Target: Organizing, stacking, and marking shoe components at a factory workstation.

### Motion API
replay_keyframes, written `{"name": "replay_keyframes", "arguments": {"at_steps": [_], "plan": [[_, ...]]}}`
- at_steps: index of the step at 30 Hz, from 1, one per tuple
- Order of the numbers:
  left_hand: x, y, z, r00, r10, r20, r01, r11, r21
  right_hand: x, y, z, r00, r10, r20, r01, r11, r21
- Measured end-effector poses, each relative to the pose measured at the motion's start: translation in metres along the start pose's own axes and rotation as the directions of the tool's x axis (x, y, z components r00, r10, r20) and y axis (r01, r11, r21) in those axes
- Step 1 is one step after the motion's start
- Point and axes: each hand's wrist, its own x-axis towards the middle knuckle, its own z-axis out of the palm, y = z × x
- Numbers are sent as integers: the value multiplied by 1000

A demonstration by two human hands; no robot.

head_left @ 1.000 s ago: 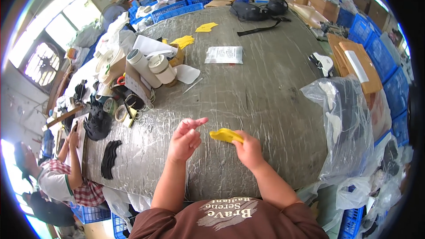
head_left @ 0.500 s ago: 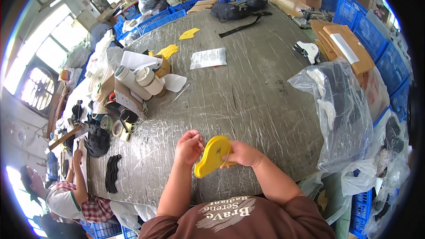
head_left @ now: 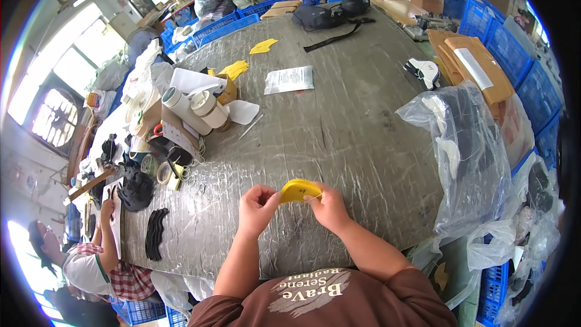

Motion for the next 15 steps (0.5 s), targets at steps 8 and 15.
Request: {"name": "replay_keyframes", "arguments": {"at_steps": [8, 15], "plan": [[-27, -10, 13, 900, 417, 123, -433, 886, 163, 2, 20, 17, 978, 155, -136, -84, 901, 426], [1, -21, -13, 928, -156, 338, 38, 942, 332, -6, 21, 15, 998, -22, 52, 16, 994, 109]]}}
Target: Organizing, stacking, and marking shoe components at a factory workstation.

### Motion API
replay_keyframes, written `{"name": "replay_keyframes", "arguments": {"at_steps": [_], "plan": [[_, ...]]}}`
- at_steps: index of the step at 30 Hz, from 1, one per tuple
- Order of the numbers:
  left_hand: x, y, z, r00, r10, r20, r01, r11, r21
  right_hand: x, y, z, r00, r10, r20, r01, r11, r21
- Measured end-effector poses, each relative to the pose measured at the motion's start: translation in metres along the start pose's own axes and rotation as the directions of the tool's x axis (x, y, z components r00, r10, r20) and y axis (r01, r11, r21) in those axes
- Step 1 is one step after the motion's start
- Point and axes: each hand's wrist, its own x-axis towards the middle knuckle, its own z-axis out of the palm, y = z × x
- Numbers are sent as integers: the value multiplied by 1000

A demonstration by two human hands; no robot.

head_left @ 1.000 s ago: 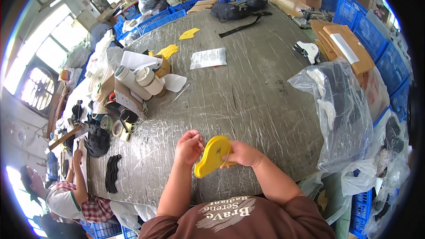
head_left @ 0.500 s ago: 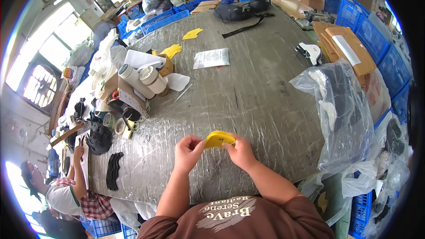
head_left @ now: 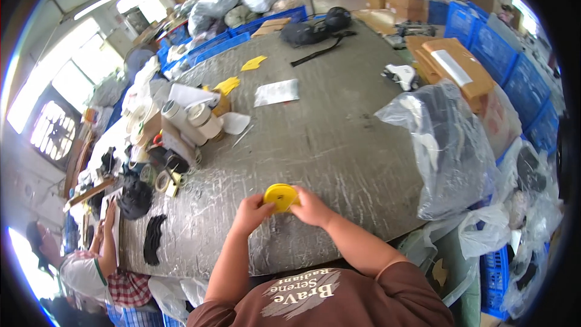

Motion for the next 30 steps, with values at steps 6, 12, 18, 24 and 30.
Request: {"name": "replay_keyframes", "arguments": {"at_steps": [6, 12, 18, 24, 30], "plan": [[31, -79, -24, 952, -245, -186, -34, 519, -854, 6, 5, -12, 1000, 28, -13, -25, 979, 203], [28, -66, -39, 873, -243, -423, -191, 628, -755, 4, 7, -15, 1000, 7, -21, -3, 983, 184], [-3, -56, 34, 697, 577, -426, -301, 774, 557, 3, 12, -19, 1000, 18, -5, -17, 995, 101], [2, -69, 28, 609, 428, -668, -322, 903, 285, 7, 23, -25, 999, 39, 32, -48, 936, 348], [7, -110, 6, 408, -24, -912, -157, 983, -96, 6, 11, -22, 995, 101, 3, -96, 936, 340]]}}
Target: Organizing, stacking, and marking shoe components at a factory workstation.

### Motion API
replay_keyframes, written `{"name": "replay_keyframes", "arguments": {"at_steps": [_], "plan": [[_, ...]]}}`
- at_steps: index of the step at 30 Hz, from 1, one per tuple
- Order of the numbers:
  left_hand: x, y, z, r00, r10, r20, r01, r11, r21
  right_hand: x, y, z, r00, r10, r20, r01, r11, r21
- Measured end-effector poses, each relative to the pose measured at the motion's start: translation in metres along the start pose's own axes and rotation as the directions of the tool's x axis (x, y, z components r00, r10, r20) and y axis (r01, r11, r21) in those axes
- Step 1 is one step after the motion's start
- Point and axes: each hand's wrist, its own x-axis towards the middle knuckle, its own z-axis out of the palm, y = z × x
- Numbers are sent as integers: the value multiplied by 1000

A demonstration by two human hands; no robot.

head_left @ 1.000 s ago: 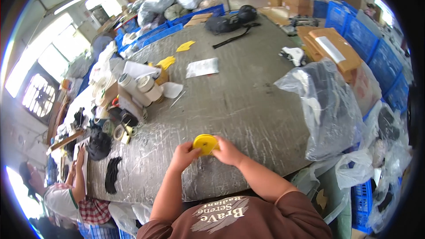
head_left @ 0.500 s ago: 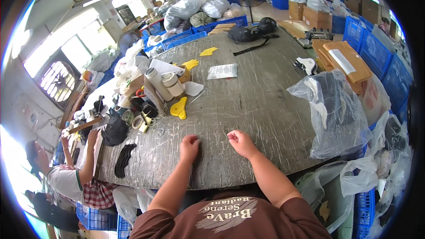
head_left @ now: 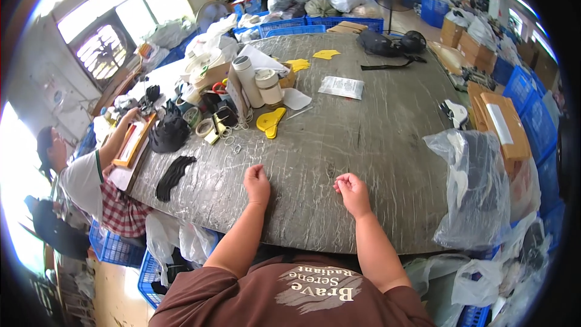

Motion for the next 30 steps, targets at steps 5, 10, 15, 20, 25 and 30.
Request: {"name": "replay_keyframes", "arguments": {"at_steps": [5, 10, 15, 20, 25, 30], "plan": [[61, -13, -11, 984, -91, 154, 41, 953, 302, -7, 7, 0, 978, -200, -60, 178, 948, -263], [106, 4, 19, 971, 52, 233, -136, 922, 361, -12, 8, -1, 943, -284, -175, 187, 884, -428], [127, -13, 18, 887, -105, 449, -132, 875, 466, -26, -14, -12, 952, -296, -75, 188, 762, -619], [133, 15, -53, 788, -396, 472, 250, 906, 342, -78, -39, -49, 969, -216, -122, -17, 432, -902], [114, 10, -120, 705, -260, 660, 118, 961, 252, -62, -50, -38, 980, -89, -176, -140, 314, -939], [87, 24, -117, 600, -169, 782, -28, 972, 232, -66, -47, -41, 983, -85, -162, -126, 326, -937]]}}
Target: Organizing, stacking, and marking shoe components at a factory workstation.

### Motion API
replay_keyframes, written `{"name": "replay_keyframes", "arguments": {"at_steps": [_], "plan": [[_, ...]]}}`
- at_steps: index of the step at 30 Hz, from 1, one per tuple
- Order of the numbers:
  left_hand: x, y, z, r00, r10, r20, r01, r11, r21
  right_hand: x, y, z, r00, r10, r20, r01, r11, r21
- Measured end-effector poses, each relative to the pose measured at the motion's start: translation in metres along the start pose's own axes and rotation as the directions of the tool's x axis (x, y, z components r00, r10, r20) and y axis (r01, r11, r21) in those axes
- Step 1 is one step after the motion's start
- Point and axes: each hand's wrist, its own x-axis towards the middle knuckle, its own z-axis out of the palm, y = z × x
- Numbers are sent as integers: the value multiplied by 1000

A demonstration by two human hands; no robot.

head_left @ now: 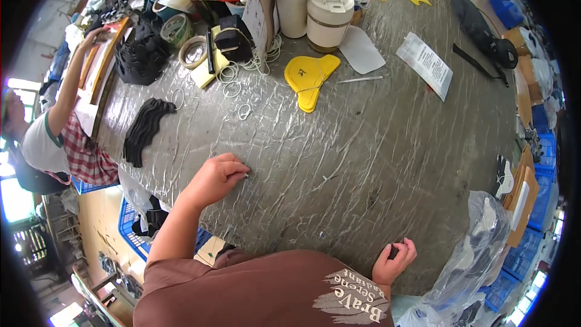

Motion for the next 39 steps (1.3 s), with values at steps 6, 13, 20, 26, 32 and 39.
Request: {"name": "replay_keyframes", "arguments": {"at_steps": [6, 13, 20, 26, 32, 39], "plan": [[-1, 5, 16, 999, 47, -2, -43, 930, 365, -1, -1, 3, 999, 13, -35, -13, 1000, 10], [0, -4, 19, 990, 142, 10, -137, 934, 330, -1, 1, 3, 993, 50, -103, -48, 999, 24], [19, -3, 14, 992, 70, 103, -97, 955, 280, -7, -44, 18, 988, 16, -151, 17, 977, 212], [22, -13, 11, 957, 169, 236, -256, 876, 410, -11, -136, 55, 996, -56, 62, 32, 941, 338], [18, -8, 22, 968, 179, 176, -246, 812, 529, -22, -134, 56, 998, 52, 43, -61, 972, 229], [31, 3, 25, 991, 128, 41, -134, 920, 367, -140, -9, -49, 600, 598, -532, -615, 770, 170]]}}
